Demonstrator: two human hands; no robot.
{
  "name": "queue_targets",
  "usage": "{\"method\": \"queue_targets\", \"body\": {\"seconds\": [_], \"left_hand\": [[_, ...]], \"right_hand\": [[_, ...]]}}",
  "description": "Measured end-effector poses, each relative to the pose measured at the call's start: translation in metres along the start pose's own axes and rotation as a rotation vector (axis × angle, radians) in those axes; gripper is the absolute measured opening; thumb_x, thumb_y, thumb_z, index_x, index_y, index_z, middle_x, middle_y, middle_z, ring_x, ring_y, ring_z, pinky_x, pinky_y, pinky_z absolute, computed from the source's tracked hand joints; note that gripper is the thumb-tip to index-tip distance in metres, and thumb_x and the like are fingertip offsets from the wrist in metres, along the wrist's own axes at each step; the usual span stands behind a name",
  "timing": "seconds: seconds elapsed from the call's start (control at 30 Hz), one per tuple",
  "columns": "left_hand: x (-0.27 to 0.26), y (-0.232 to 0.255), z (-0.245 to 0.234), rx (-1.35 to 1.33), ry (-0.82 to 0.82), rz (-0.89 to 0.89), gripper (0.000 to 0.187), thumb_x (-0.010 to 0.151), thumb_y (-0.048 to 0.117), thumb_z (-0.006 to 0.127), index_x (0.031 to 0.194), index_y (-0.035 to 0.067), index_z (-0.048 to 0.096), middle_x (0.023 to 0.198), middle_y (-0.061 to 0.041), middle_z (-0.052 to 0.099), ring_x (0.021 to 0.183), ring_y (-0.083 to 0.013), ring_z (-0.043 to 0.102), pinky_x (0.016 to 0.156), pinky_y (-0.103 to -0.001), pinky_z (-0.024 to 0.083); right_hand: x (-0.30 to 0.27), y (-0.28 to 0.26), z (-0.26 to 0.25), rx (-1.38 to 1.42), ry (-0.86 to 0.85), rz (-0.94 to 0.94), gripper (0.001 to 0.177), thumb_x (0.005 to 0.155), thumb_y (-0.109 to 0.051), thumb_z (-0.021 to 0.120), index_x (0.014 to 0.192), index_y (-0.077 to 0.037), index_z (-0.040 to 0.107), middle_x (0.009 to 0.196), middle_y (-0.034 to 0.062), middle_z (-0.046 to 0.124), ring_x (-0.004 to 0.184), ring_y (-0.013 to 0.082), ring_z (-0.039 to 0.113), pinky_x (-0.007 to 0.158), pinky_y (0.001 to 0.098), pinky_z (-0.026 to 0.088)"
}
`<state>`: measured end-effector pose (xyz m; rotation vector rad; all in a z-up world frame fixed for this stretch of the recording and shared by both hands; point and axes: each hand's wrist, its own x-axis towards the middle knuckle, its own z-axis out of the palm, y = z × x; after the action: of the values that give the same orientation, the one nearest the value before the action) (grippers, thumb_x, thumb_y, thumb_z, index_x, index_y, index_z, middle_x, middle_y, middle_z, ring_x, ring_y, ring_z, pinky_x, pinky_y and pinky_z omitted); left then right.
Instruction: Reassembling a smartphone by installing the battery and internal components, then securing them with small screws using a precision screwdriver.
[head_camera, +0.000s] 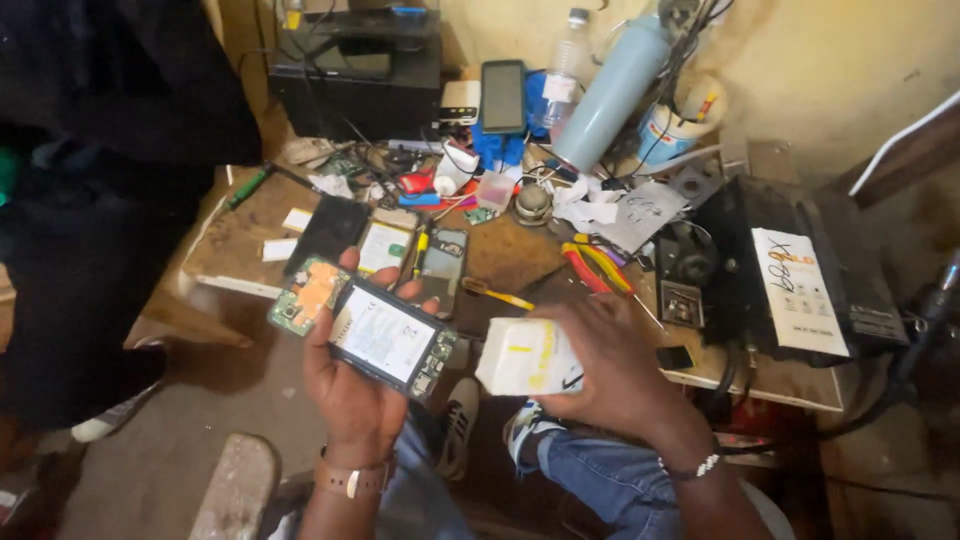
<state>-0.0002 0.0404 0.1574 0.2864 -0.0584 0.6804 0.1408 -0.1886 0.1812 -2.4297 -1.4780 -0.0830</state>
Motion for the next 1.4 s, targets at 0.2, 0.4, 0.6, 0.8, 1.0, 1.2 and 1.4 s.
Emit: {"method": "queue_targets", "body": {"seconds": [0.2,0.4,0.6,0.8,1.0,1.2,1.4], "left_hand": [[-0.009,0.003,0.01,0.09,-0.002,-0.037,0.069,0.102,0.027,0.064,0.163,0.007,0.039,0.125,-0.021,0.069,0.111,-0.0352,0.07,0.101,-0.055,0.057],[-0.013,-0.003,0.012,0.293,-0.021,-0.037,0.065,0.106,0.026,0.057,0.162,0.001,0.038,0.128,-0.024,0.068,0.111,-0.0376,0.073,0.095,-0.054,0.063],[-0.014,0.001,0.016,0.31,0.016,-0.012,0.064,0.105,0.028,0.057,0.162,0.003,0.04,0.127,-0.025,0.069,0.109,-0.0396,0.073,0.097,-0.055,0.062],[-0.017,-0.006,0.022,0.323,-0.013,0.047,0.063,0.106,0.029,0.058,0.161,0.007,0.038,0.13,-0.024,0.065,0.114,-0.0384,0.069,0.101,-0.054,0.06],[-0.025,-0.015,0.026,0.354,-0.081,0.058,0.072,0.11,0.033,0.054,0.171,0.01,0.022,0.14,-0.02,0.064,0.135,-0.0362,0.062,0.126,-0.051,0.041],[-0.03,-0.025,0.025,0.526,-0.078,-0.177,0.074,0.105,0.052,0.043,0.163,0.006,0.043,0.164,-0.013,0.051,0.146,-0.0239,0.051,0.114,-0.038,0.044],[-0.022,-0.014,0.012,0.415,-0.048,-0.245,0.088,0.097,0.049,0.061,0.168,0.006,0.034,0.161,-0.007,0.05,0.14,-0.0191,0.052,0.113,-0.035,0.044]], "right_hand": [[0.006,-0.031,-0.005,0.198,-0.186,0.029,0.096,0.071,-0.044,0.096,0.151,-0.021,0.049,0.134,0.0082,0.062,0.13,0.0328,0.051,0.112,0.0461,0.026],[0.006,-0.043,0.009,0.204,-0.231,-0.04,0.098,0.07,-0.046,0.096,0.151,-0.019,0.048,0.138,0.0087,0.057,0.135,0.0332,0.047,0.108,0.0434,0.03],[0.008,-0.059,0.012,0.286,-0.275,-0.05,0.096,0.073,-0.032,0.094,0.152,-0.011,0.044,0.128,0.0123,0.054,0.122,0.0328,0.048,0.108,0.0434,0.039],[0.006,-0.062,0.019,0.386,-0.316,-0.019,0.104,0.08,-0.031,0.091,0.16,-0.008,0.029,0.147,0.0149,0.048,0.141,0.0331,0.045,0.114,0.0444,0.037],[0.002,-0.063,0.04,0.301,-0.087,-0.027,0.106,0.081,-0.048,0.092,0.157,-0.001,0.036,0.147,0.0192,0.053,0.141,0.0381,0.049,0.118,0.0514,0.035],[0.006,-0.069,0.037,0.471,0.034,0.075,0.101,0.077,-0.033,0.091,0.157,-0.006,0.036,0.143,0.0178,0.053,0.135,0.0355,0.053,0.11,0.0452,0.043],[0.007,-0.067,0.026,0.507,0.035,0.112,0.096,0.074,-0.018,0.084,0.157,-0.008,0.038,0.152,0.0151,0.051,0.144,0.0314,0.049,0.115,0.0411,0.04]]}}
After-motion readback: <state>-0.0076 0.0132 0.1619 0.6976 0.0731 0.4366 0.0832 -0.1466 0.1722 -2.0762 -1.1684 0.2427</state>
